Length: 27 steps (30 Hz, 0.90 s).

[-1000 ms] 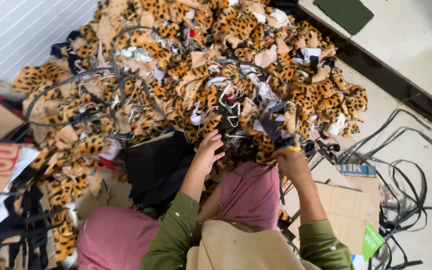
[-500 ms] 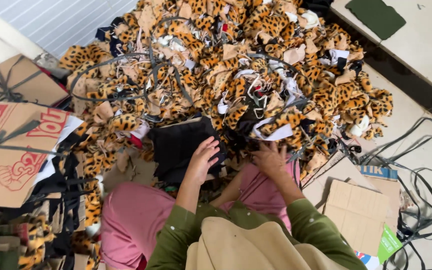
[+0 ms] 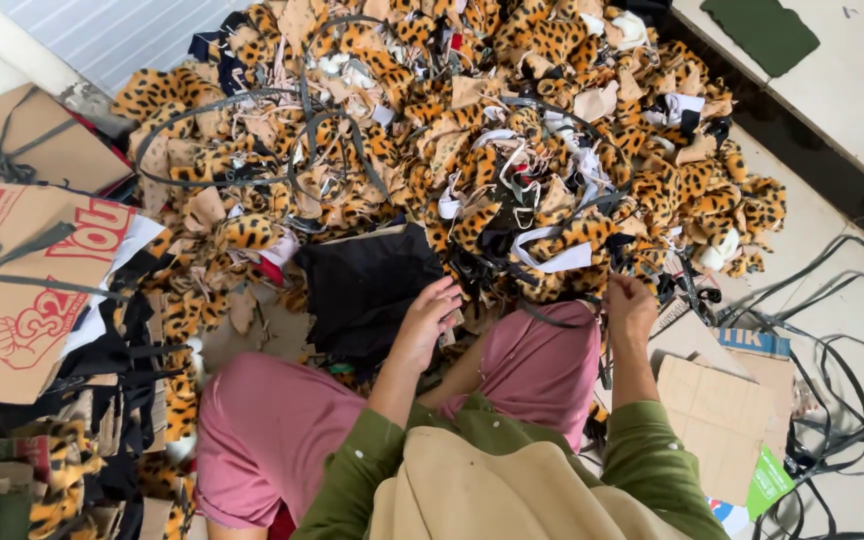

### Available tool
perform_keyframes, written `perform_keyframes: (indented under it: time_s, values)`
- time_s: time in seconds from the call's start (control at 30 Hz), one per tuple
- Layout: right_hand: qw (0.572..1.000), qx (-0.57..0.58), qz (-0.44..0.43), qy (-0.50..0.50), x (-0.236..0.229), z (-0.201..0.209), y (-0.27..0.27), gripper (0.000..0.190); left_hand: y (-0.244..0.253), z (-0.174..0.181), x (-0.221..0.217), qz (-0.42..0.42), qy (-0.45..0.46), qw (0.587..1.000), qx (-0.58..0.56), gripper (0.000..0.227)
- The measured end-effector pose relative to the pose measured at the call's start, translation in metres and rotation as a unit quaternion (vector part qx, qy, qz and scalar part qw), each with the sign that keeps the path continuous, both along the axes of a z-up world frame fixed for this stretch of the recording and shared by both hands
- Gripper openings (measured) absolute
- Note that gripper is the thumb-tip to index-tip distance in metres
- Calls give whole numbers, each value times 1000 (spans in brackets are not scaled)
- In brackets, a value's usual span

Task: The person organizes leopard-print fabric pieces into stacks, places a cardboard square on top, and ties them into bundles using plastic strapping.

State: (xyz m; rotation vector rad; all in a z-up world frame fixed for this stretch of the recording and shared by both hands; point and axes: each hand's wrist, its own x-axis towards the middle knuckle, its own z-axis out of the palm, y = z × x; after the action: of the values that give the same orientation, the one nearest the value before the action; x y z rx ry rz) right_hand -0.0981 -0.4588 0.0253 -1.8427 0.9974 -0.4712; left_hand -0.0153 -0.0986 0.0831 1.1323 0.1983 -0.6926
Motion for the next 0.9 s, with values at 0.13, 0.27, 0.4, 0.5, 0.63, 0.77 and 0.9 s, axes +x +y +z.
perform_keyframes:
  time_s: [0.13, 0.27, 0.4, 0.5, 0.63, 0.77, 0.9]
  values:
    - [975, -176, 8, 132, 27, 7, -29, 19, -29, -5, -1, -41, -18, 999, 21, 53]
    - [938, -286, 52, 187, 57, 3, -48, 32, -55, -14, 5, -87, -31, 994, 60, 51]
    - [873, -331, 76, 351, 69, -38, -66, 25, -78, -21, 9, -127, -64, 987, 70, 51]
    - [915, -288, 50, 278, 48, -10, -56, 24, -97, -40, 13, -142, -101, 982, 74, 50]
    - [999, -1, -28, 46, 5, 41, -38, 20, -105, -33, 9, -141, -108, 982, 55, 52]
    - [921, 347, -17, -176, -16, 122, 2, 13, -100, -4, 2, -160, -89, 982, 37, 54]
    - [977, -143, 107, -117, -13, 102, -5, 27, -76, -12, -5, -144, -78, 986, 19, 53]
